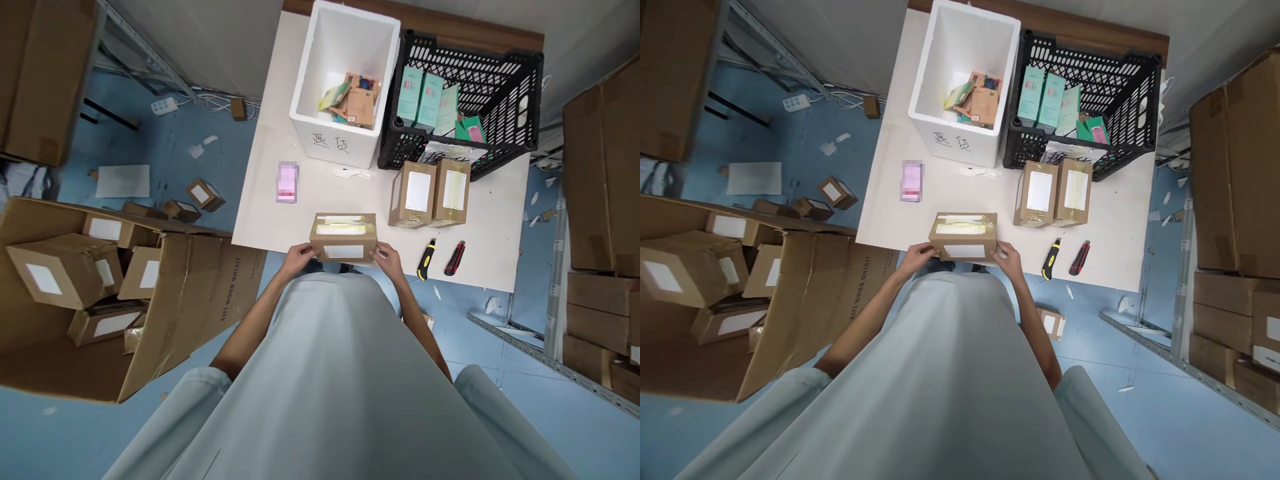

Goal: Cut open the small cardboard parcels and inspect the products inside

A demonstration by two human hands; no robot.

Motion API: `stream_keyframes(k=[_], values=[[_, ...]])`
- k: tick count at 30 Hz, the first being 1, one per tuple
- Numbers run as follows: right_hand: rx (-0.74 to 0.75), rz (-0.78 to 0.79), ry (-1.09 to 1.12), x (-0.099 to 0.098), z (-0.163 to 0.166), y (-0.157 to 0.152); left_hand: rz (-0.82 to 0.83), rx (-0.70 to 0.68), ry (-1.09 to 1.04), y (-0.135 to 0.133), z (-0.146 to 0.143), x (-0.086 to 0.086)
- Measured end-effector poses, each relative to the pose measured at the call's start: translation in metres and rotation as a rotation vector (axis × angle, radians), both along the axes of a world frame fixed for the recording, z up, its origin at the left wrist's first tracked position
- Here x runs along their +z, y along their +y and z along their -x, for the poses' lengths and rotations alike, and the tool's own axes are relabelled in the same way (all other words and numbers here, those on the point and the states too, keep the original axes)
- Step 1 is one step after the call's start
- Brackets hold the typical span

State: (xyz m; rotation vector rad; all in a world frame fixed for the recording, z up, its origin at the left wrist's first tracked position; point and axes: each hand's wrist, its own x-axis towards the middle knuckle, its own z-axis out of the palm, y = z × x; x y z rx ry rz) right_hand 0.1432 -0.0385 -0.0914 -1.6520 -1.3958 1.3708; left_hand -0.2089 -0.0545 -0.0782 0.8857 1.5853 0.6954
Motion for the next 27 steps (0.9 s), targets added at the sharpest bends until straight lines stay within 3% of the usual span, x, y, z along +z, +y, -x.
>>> stream_keyframes(k=[7, 11, 15, 21, 24, 27], values=[[-0.058, 0.054, -0.125, 0.009, 0.032, 0.034, 0.027, 0.004, 0.290, 0.026, 0.001, 0.002], [-0.084, 0.072, -0.140, 0.007, 0.038, 0.040, 0.027, -0.002, 0.329, 0.033, 0.001, -0.002], [-0.115, 0.082, -0.127, 0.008, 0.032, 0.028, 0.025, -0.004, 0.330, 0.023, 0.004, -0.001], [-0.140, 0.118, -0.065, 0.004, 0.024, -0.003, 0.032, 0.129, 0.291, -0.002, 0.001, 0.004], [-0.134, 0.150, -0.033, -0.002, 0.019, -0.010, 0.002, 0.107, 0.240, -0.006, -0.005, 0.014], [-0.149, 0.183, -0.016, -0.008, 0.005, -0.012, -0.089, 0.055, 0.218, -0.006, -0.016, 0.035]])
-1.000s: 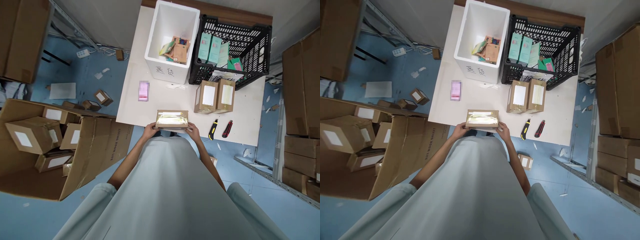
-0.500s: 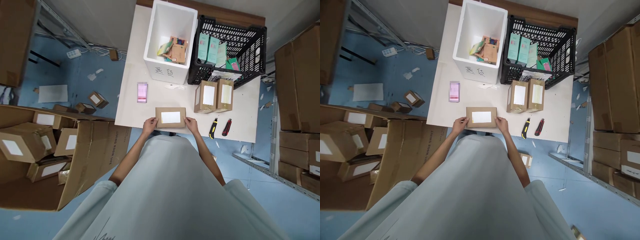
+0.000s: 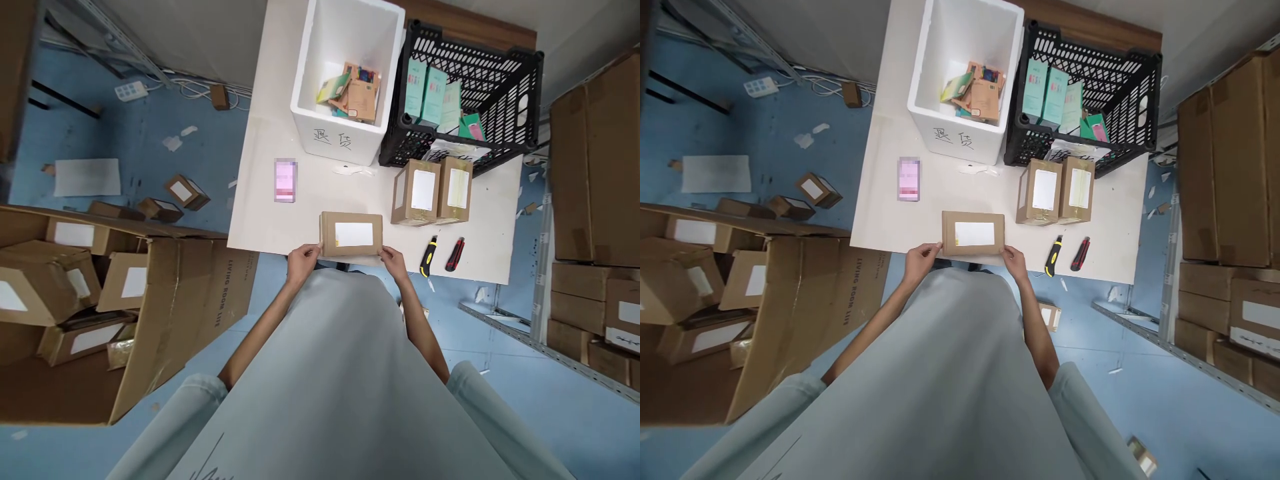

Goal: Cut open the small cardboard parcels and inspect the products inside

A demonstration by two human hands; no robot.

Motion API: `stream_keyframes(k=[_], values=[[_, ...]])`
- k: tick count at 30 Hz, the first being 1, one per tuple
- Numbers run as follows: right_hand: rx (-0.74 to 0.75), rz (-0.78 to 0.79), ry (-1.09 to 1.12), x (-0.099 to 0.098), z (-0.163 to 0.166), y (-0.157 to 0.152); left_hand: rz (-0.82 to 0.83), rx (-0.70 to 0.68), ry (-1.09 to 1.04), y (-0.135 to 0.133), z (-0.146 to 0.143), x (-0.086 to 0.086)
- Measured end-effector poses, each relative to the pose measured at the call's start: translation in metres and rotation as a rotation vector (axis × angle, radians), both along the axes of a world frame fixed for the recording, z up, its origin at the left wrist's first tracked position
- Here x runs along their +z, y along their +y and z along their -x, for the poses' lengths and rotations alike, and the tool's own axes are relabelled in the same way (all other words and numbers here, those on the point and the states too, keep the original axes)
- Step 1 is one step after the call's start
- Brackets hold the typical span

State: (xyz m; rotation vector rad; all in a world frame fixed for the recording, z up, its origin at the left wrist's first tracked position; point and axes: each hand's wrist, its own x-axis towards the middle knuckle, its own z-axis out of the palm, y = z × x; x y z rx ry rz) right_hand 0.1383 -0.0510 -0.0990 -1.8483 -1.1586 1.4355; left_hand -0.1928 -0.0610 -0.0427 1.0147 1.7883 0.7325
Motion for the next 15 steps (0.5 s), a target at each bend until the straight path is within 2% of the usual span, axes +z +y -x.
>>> stream_keyframes(k=[4, 7, 11, 15], values=[[-0.039, 0.038, 0.021, -0.005, -0.025, -0.003, -0.138, -0.212, -0.126, 0.000, -0.026, 0.036], [-0.075, 0.068, 0.015, -0.010, -0.036, -0.003, -0.190, -0.380, -0.223, -0.001, -0.048, 0.054], [-0.095, 0.086, 0.006, -0.016, -0.040, 0.001, -0.213, -0.471, -0.229, 0.000, -0.062, 0.059], [-0.078, 0.073, 0.008, -0.015, -0.040, 0.002, -0.220, -0.465, -0.144, 0.005, -0.055, 0.057]])
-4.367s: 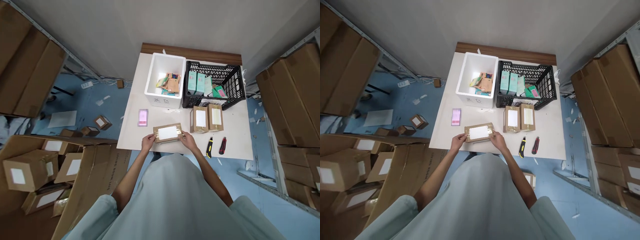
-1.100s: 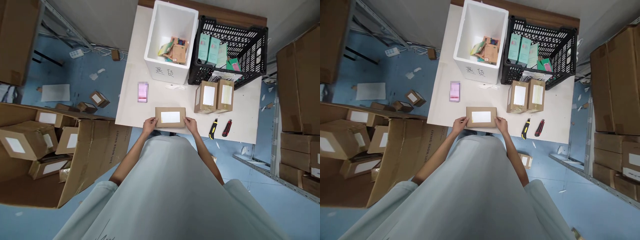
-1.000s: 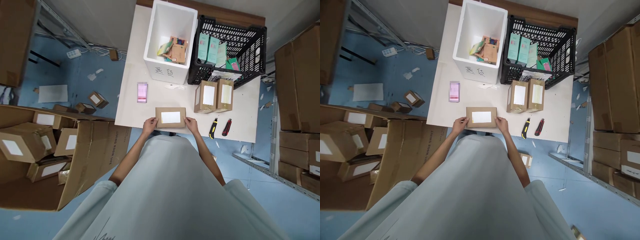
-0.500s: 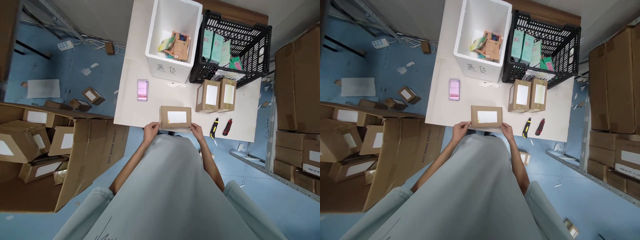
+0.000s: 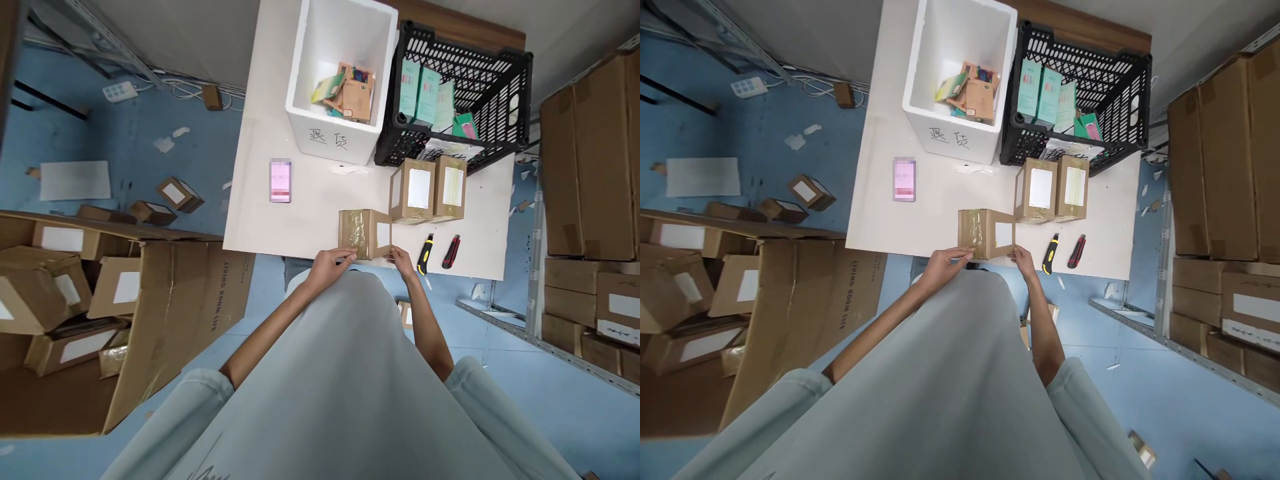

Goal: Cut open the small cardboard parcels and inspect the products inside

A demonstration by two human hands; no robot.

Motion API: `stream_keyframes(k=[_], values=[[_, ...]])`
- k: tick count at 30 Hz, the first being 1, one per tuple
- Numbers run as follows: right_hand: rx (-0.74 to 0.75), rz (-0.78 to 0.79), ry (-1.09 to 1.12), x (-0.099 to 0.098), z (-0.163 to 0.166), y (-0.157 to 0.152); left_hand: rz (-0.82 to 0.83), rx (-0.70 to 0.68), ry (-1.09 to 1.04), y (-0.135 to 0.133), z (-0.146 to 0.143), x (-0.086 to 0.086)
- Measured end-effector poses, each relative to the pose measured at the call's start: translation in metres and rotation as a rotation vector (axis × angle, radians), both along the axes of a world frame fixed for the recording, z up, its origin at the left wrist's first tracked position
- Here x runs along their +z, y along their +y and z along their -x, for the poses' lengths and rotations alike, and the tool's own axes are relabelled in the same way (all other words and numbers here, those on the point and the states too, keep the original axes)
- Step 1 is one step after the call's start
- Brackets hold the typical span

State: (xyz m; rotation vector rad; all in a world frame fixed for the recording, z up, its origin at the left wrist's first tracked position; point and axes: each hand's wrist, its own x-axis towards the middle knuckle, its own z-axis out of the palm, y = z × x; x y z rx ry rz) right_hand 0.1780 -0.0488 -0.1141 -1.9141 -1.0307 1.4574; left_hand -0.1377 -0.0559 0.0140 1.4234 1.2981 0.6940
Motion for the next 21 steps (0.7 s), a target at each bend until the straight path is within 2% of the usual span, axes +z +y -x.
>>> stream_keyframes(k=[5, 9, 14, 17, 21], values=[[0.054, -0.038, -0.019, 0.011, 0.008, 0.001, 0.026, 0.133, 0.230, 0.006, 0.025, -0.008], [0.103, -0.061, -0.056, 0.019, 0.027, 0.011, 0.139, 0.276, 0.456, 0.010, 0.047, -0.034], [0.150, -0.059, -0.143, 0.032, 0.061, 0.022, 0.202, 0.315, 0.521, 0.010, 0.065, -0.068], [0.203, -0.084, -0.241, 0.052, 0.082, 0.016, 0.209, 0.328, 0.520, 0.009, 0.076, -0.076], [0.480, -0.301, -0.324, 0.096, 0.120, -0.003, 0.250, 0.420, 0.467, 0.008, 0.102, -0.081]])
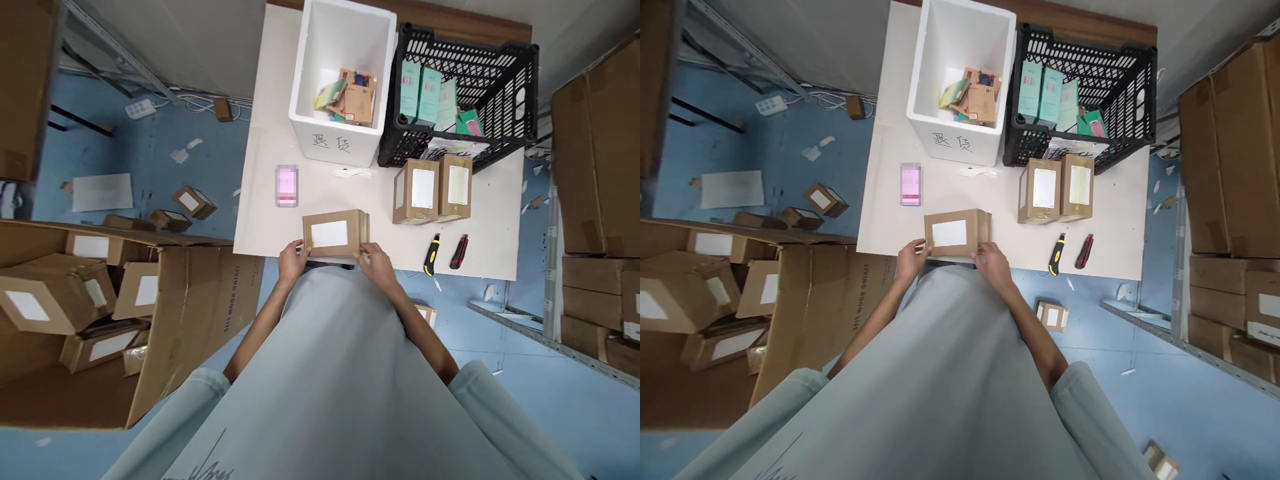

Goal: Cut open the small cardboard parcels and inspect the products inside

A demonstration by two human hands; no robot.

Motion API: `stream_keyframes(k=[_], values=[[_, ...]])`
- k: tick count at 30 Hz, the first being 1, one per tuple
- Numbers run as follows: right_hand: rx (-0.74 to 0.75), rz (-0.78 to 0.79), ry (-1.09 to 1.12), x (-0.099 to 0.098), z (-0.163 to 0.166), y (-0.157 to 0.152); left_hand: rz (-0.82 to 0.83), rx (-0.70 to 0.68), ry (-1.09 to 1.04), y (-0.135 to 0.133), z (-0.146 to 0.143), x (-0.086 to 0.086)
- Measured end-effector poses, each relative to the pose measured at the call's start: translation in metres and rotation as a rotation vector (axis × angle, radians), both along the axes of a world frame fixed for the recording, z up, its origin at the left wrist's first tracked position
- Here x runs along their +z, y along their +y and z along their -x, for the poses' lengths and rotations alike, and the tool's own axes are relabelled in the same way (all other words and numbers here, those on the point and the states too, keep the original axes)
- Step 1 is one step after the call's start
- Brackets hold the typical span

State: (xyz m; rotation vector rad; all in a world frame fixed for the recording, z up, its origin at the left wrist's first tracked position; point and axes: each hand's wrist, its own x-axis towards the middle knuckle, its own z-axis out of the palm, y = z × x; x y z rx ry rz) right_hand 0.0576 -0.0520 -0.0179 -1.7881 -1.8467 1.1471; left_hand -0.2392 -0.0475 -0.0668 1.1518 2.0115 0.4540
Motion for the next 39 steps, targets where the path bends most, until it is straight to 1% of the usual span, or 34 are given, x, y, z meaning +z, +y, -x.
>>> stream_keyframes(k=[2, 4, 6, 9, 12, 16, 18, 22, 25, 27, 29, 32, 34, 36, 38, 39], values=[[0.138, -0.070, 0.028, 0.020, 0.022, -0.007, 0.020, 0.081, -0.060, 0.000, 0.015, -0.003], [0.271, -0.088, 0.046, 0.033, 0.041, -0.009, 0.050, 0.141, -0.104, -0.001, 0.027, -0.006], [0.362, -0.079, 0.057, 0.038, 0.054, -0.008, 0.069, 0.165, -0.113, -0.002, 0.034, -0.009], [0.400, -0.063, 0.060, 0.037, 0.057, -0.004, 0.081, 0.177, -0.127, -0.006, 0.036, -0.011], [0.353, -0.046, 0.032, 0.033, 0.045, -0.002, 0.085, 0.175, -0.172, -0.009, 0.033, -0.011], [0.222, -0.016, 0.012, 0.019, 0.009, 0.003, 0.084, 0.150, -0.238, -0.010, 0.023, -0.010], [0.135, -0.003, 0.043, 0.006, -0.012, 0.006, 0.082, 0.121, -0.266, -0.009, 0.012, -0.010], [-0.059, 0.059, 0.180, -0.029, -0.047, 0.010, 0.076, 0.046, -0.297, -0.007, -0.017, -0.011], [-0.213, 0.151, 0.189, -0.051, -0.060, 0.005, 0.066, -0.010, -0.264, -0.008, -0.036, -0.010], [-0.288, 0.200, 0.193, -0.059, -0.062, 0.001, 0.059, -0.052, -0.228, -0.010, -0.043, -0.008], [-0.342, 0.208, 0.217, -0.062, -0.061, -0.002, 0.053, -0.082, -0.231, -0.011, -0.045, -0.004], [-0.394, 0.143, 0.262, -0.057, -0.058, 0.002, 0.003, -0.068, -0.303, -0.007, -0.042, 0.004], [-0.414, 0.055, 0.289, -0.049, -0.057, 0.012, -0.073, -0.021, -0.323, -0.001, -0.038, 0.013], [-0.414, -0.030, 0.298, -0.039, -0.056, 0.026, -0.154, 0.027, -0.298, 0.010, -0.034, 0.022], [-0.386, -0.064, 0.270, -0.031, -0.054, 0.041, -0.202, 0.052, -0.241, 0.024, -0.030, 0.029], [-0.365, -0.060, 0.246, -0.029, -0.053, 0.047, -0.201, 0.057, -0.205, 0.031, -0.028, 0.032]])
